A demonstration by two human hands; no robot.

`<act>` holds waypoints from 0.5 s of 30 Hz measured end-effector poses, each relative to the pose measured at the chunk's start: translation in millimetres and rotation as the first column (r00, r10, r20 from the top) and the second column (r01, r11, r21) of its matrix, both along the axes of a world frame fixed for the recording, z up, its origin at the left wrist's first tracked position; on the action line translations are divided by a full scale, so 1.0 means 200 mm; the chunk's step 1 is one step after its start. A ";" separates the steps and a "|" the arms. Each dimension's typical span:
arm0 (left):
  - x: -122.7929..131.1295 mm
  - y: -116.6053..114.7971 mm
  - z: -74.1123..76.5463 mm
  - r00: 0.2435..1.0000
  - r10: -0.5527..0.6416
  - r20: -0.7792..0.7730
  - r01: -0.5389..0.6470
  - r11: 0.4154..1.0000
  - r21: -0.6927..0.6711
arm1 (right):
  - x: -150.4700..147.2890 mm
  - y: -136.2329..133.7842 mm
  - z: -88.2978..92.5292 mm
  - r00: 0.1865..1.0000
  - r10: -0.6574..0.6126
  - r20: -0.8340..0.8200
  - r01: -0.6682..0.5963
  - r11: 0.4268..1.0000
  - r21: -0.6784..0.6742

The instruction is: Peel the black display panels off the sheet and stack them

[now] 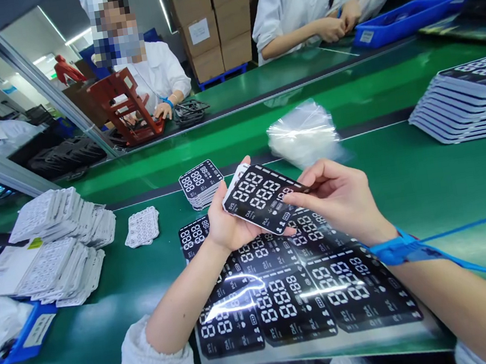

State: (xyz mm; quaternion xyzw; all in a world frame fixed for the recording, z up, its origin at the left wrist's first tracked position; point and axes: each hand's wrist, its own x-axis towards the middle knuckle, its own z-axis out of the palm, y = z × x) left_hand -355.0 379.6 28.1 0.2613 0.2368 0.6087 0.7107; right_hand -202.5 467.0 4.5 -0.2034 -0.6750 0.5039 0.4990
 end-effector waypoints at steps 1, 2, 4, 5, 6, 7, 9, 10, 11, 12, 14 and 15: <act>0.00 0.00 0.00 1.000 0.000 -0.006 0.000 1.000 -0.002 | 0.00 0.00 0.00 1.000 0.000 0.008 0.000 1.000 -0.005; 0.00 0.00 0.00 1.000 0.000 -0.013 0.000 1.000 -0.006 | 0.00 0.00 0.00 1.000 0.000 0.016 0.000 1.000 -0.009; 0.00 0.00 0.01 1.000 0.000 -0.027 0.000 1.000 -0.013 | 0.00 0.00 0.00 1.000 -0.001 0.028 0.001 1.000 -0.014; 0.00 0.00 0.01 0.999 -0.001 -0.033 0.000 1.000 -0.013 | 0.00 0.00 0.00 0.999 0.000 0.033 0.001 1.000 -0.015; 0.00 0.00 0.01 0.999 0.000 -0.037 0.000 1.000 -0.009 | 0.00 0.00 0.00 0.999 0.001 0.036 0.000 1.000 -0.018; 0.00 0.00 0.00 0.999 -0.001 -0.039 0.001 1.000 -0.004 | 0.00 0.00 0.00 0.999 0.003 0.040 -0.002 1.000 -0.021; 0.00 0.00 0.00 0.999 -0.006 -0.039 0.006 1.000 0.004 | 0.00 0.00 -0.01 0.999 0.006 0.049 -0.005 1.000 -0.026; 0.00 0.00 0.00 0.999 -0.009 -0.038 0.009 1.000 0.008 | 0.00 0.00 -0.01 0.998 0.008 0.056 -0.006 1.000 -0.025; 0.00 0.00 -0.01 0.999 -0.011 -0.035 0.012 1.000 0.012 | 0.00 0.00 -0.01 0.998 0.008 0.062 -0.007 1.000 -0.021; 0.00 0.00 -0.01 0.999 -0.014 -0.034 0.014 1.000 0.017 | 0.00 0.00 -0.01 0.998 0.007 0.069 -0.006 1.000 -0.014; -0.01 0.00 -0.01 0.999 -0.015 -0.042 0.016 1.000 0.023 | 0.00 0.00 -0.01 0.996 -0.005 0.091 0.003 1.000 0.017; -0.01 0.00 -0.01 0.999 -0.014 -0.052 0.015 1.000 0.024 | 0.01 0.00 -0.01 0.994 -0.018 0.107 0.013 0.999 0.044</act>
